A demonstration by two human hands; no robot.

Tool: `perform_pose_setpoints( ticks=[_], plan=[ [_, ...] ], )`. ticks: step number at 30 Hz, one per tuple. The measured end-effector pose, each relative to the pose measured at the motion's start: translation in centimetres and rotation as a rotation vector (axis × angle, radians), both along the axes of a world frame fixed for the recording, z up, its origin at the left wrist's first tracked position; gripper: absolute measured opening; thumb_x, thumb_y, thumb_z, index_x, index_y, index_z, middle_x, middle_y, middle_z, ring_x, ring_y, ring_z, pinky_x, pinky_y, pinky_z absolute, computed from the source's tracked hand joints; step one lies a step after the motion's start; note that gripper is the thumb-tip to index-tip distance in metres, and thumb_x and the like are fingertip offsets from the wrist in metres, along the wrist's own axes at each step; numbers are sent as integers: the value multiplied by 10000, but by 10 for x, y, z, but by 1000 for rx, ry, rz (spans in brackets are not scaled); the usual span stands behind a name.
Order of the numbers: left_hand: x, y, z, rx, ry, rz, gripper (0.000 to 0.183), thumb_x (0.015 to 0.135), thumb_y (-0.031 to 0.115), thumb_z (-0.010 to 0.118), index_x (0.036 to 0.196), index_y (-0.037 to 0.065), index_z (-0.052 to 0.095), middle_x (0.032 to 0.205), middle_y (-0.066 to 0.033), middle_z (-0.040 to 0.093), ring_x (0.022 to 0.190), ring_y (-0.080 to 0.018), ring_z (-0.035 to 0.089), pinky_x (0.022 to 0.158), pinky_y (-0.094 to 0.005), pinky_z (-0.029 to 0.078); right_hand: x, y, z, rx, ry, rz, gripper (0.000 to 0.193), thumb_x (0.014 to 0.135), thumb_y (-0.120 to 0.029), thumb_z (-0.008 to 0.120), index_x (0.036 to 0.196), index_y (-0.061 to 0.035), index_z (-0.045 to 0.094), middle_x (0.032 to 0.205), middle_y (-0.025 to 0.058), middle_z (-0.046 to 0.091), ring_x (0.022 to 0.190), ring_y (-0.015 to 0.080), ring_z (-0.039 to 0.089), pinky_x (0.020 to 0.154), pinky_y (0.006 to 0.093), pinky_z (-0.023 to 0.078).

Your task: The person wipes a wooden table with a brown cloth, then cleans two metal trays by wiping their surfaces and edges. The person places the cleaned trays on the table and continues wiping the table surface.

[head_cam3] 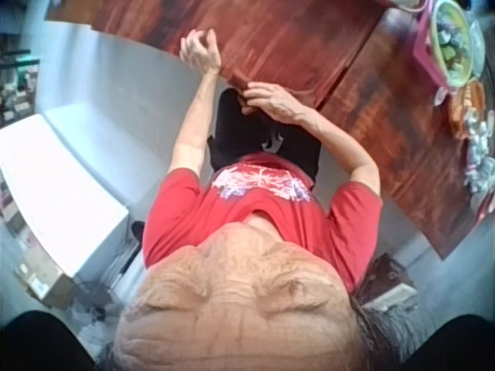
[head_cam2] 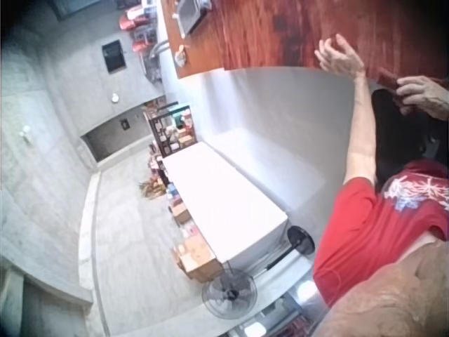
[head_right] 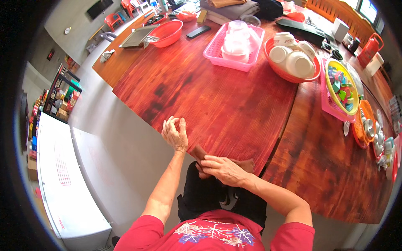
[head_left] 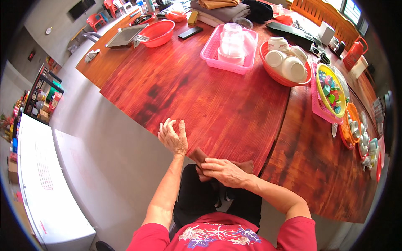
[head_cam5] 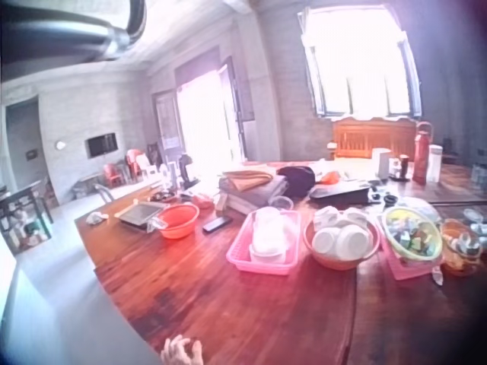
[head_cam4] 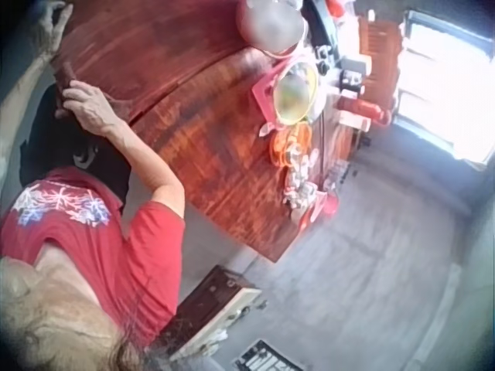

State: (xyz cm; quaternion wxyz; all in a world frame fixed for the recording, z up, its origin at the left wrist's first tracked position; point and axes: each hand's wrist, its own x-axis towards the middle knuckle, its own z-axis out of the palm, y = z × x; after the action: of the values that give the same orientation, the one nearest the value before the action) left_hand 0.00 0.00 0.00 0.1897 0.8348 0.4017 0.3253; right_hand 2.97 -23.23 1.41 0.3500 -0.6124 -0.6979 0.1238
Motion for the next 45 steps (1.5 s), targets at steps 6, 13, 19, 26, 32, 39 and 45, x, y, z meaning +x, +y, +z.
perform_pose_setpoints(
  ticks=[6, 13, 19, 26, 32, 39, 45],
  plan=[
    [5, -13, 2, 91, 74, 26, 364, 866, 460, 609, 1043, 142, 607, 1284, -16, 547, 1303, -280, 381, 1080, -478, 245, 20, -52, 41, -213, 801, -38, 329, 875, -68, 570, 1201, -109, 558, 1241, 109, 529, 1210, 289, 464, 933, 409, 410],
    [3, -11, 1, 114, 133, 15, 383, 832, 433, 653, 1085, 154, 582, 1307, -20, 517, 1313, -287, 366, 1087, -493, 238, 38, -32, 36, -59, -98, -808, 509, 846, -158, 639, 1322, -100, 467, 1263, 148, 439, 1160, 324, 415, 925, 437, 354],
    [0, -14, 9, 93, 174, 20, 384, 798, 367, 698, 1095, 160, 571, 1310, -21, 506, 1319, -291, 356, 1086, -495, 244, 58, -1, 16, -16, -452, -807, 401, 833, -92, 594, 1226, -100, 516, 1123, 104, 446, 1014, 271, 451, 790, 401, 378],
    [3, -19, 12, 67, 164, 2, 383, 814, 376, 686, 1103, 155, 566, 1308, -25, 511, 1324, -289, 351, 1085, -504, 230, 123, 75, 4, 32, -513, -1096, 408, 841, -109, 562, 1246, -144, 527, 1128, 127, 462, 997, 295, 475, 771, 416, 415],
    [1, -13, 3, 75, 69, 18, 322, 911, 425, 555, 1066, 149, 612, 1284, -23, 536, 1310, -286, 373, 1083, -489, 225, 75, 103, 6, 91, -368, -707, 382, 807, -86, 554, 1185, -132, 580, 1125, 114, 486, 1047, 308, 478, 831, 411, 417],
    [-2, -9, -4, 73, -89, -12, 321, 941, 401, 513, 1055, 128, 636, 1244, -69, 553, 1275, -297, 399, 1070, -459, 261, 41, 64, 20, 93, 515, -569, 346, 822, 6, 589, 1160, -69, 601, 1007, 136, 604, 963, 289, 590, 858, 348, 479],
    [-17, -48, 44, -500, -340, -438, 357, 881, 252, 651, 1142, 36, 540, 1138, -121, 552, 1048, -237, 536, 907, -362, 427, 45, 41, 39, 126, 1076, -700, 290, 947, -65, 517, 1224, 15, 545, 1139, 95, 627, 1045, 143, 574, 906, 260, 459]
  ],
)
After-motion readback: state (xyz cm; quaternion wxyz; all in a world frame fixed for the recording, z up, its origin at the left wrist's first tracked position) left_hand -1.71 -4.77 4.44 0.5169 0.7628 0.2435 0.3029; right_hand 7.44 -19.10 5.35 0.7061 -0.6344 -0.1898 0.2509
